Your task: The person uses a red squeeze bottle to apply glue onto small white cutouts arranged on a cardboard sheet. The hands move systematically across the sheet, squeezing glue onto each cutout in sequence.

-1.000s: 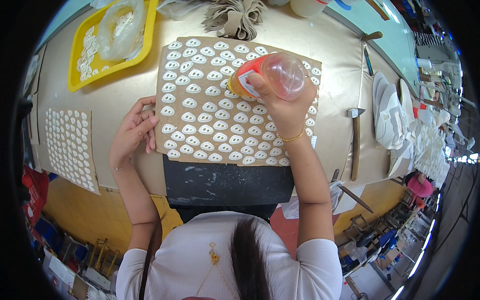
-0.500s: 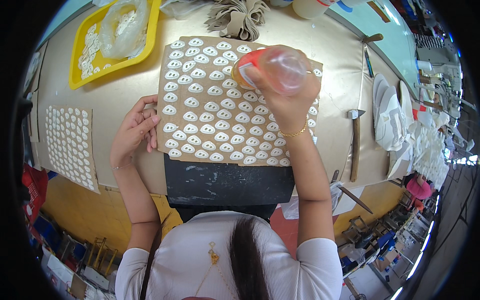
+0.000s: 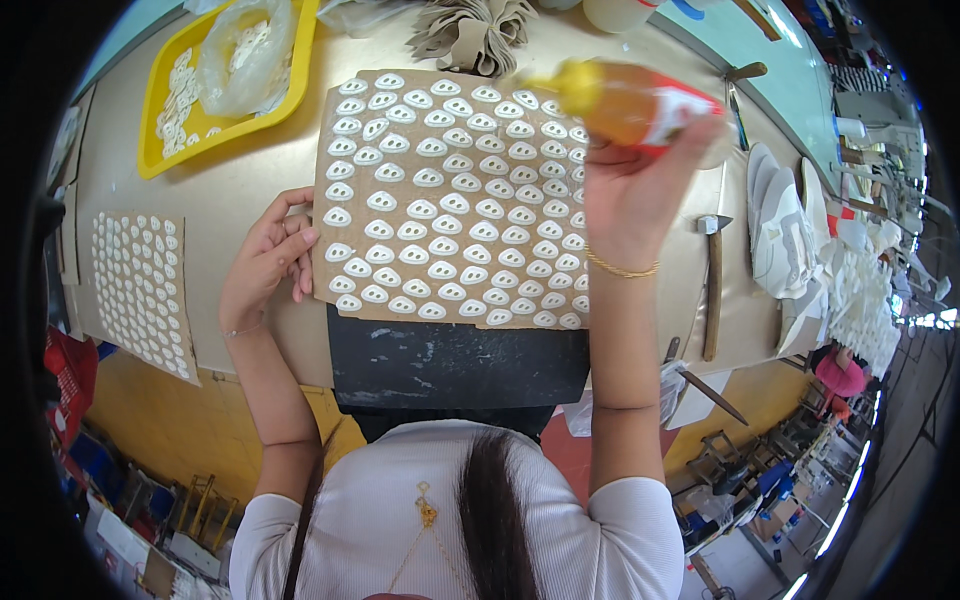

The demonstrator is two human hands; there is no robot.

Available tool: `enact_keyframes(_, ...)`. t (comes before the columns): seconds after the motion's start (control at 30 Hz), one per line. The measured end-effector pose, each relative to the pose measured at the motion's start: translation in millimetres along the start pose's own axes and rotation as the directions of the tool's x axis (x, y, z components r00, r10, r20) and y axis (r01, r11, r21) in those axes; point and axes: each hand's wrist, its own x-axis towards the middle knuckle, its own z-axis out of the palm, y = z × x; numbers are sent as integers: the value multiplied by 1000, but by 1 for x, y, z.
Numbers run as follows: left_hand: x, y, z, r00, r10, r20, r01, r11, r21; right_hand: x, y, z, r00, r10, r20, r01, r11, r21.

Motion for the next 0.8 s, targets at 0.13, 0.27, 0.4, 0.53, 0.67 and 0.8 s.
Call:
enact_keyframes(0.13,2,4,1,999,-14,36,15,1000,-5,29,-46,-3,972,114,207,-193,889,415)
enact_keyframes(0.27,0,2,0,1000,-4,27,5,1000,-17,21,-62,-8,913,196,357,-361,796,487)
enact_keyframes(0.4,-1,4,2,1000,-6,9,6,1000,7,-15,-31,-9,994,-98,57,111,946,-305)
enact_keyframes(0.53,-1,4,2,1000,0,6,0,1000,17,-28,2,-9,888,-52,457,357,704,-614)
enact_keyframes(0.67,-1,5,2,1000,4,5,-4,1000,8,-33,15,3,908,30,419,300,650,-698)
enact_keyframes(0.8,0,3,1,1000,13,10,-13,1000,3,-35,19,10,895,78,440,324,565,-759)
